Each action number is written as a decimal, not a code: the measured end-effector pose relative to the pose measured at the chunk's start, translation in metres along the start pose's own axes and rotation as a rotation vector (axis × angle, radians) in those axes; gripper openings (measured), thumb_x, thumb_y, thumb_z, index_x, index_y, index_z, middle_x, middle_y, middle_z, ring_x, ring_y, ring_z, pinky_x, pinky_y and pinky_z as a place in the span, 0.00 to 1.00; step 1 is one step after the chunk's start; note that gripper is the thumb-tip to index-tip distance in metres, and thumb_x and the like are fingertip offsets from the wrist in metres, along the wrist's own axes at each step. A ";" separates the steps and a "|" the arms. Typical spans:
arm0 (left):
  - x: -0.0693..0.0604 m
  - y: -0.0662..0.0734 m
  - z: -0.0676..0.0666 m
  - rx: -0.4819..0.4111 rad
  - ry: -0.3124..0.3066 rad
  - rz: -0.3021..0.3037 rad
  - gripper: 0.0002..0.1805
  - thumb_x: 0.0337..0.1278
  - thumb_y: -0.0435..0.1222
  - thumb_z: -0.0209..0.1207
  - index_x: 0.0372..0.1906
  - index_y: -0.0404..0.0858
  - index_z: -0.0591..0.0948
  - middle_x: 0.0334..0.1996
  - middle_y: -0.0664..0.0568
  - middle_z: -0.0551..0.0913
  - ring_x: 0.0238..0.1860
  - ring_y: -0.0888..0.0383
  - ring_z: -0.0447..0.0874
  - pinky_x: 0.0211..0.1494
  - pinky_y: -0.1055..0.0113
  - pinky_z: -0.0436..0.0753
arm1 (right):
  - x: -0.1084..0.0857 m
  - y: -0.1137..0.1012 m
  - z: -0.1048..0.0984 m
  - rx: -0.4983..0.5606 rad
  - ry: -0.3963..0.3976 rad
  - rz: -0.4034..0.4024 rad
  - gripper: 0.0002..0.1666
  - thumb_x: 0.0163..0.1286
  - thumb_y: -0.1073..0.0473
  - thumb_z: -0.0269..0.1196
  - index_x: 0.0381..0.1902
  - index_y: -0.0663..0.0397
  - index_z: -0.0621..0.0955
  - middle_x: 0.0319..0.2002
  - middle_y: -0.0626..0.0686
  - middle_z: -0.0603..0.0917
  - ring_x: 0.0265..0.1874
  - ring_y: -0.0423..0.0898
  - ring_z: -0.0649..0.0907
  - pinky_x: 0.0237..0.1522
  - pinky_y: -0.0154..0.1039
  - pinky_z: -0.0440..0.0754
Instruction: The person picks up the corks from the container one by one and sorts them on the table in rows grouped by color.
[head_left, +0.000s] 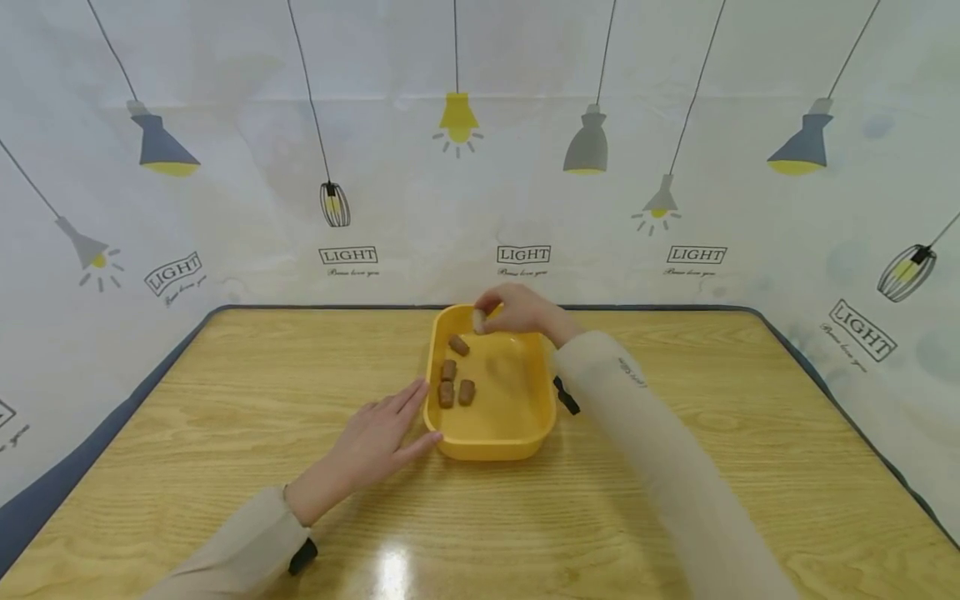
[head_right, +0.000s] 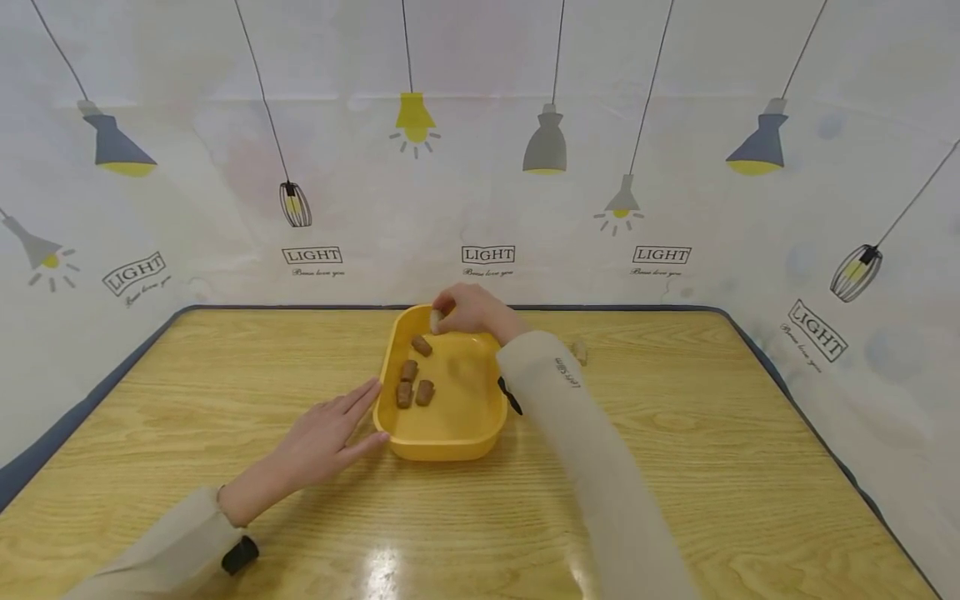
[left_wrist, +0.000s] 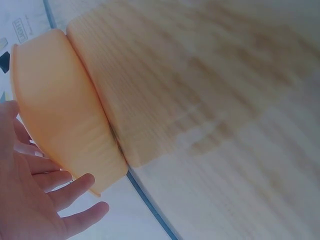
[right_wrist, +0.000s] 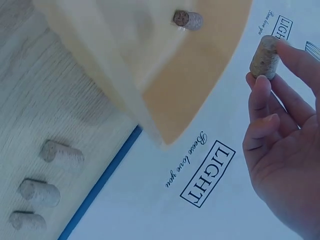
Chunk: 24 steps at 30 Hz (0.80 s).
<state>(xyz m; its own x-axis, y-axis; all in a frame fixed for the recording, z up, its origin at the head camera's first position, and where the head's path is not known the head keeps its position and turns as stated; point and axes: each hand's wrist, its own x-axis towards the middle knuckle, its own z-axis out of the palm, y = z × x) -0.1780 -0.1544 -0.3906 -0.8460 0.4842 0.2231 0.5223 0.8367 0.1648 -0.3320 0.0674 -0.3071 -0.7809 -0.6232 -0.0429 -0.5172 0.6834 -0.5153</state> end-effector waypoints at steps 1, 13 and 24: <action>0.000 0.000 0.000 -0.001 0.000 0.000 0.40 0.58 0.59 0.41 0.65 0.33 0.58 0.63 0.43 0.59 0.55 0.45 0.66 0.50 0.47 0.67 | -0.001 0.000 -0.001 0.001 -0.001 -0.001 0.22 0.57 0.56 0.63 0.48 0.59 0.77 0.44 0.53 0.79 0.47 0.48 0.74 0.51 0.41 0.67; 0.000 -0.001 0.001 -0.007 -0.007 -0.001 0.40 0.58 0.59 0.40 0.65 0.33 0.57 0.63 0.43 0.59 0.56 0.45 0.65 0.51 0.46 0.66 | -0.023 0.017 -0.007 -0.048 -0.010 -0.095 0.25 0.57 0.55 0.63 0.51 0.63 0.75 0.44 0.55 0.79 0.45 0.48 0.75 0.45 0.41 0.72; -0.001 -0.001 0.003 -0.010 0.023 0.008 0.40 0.58 0.59 0.41 0.64 0.33 0.59 0.62 0.43 0.60 0.55 0.45 0.67 0.50 0.47 0.67 | -0.048 0.037 -0.018 -0.066 -0.007 -0.085 0.27 0.57 0.54 0.62 0.52 0.61 0.75 0.45 0.54 0.78 0.42 0.49 0.75 0.40 0.41 0.73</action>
<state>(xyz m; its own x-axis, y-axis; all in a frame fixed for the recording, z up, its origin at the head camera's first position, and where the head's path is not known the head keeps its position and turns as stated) -0.1785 -0.1552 -0.3938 -0.8390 0.4853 0.2463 0.5307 0.8298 0.1727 -0.3199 0.1292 -0.3084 -0.7306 -0.6828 -0.0079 -0.6038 0.6514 -0.4596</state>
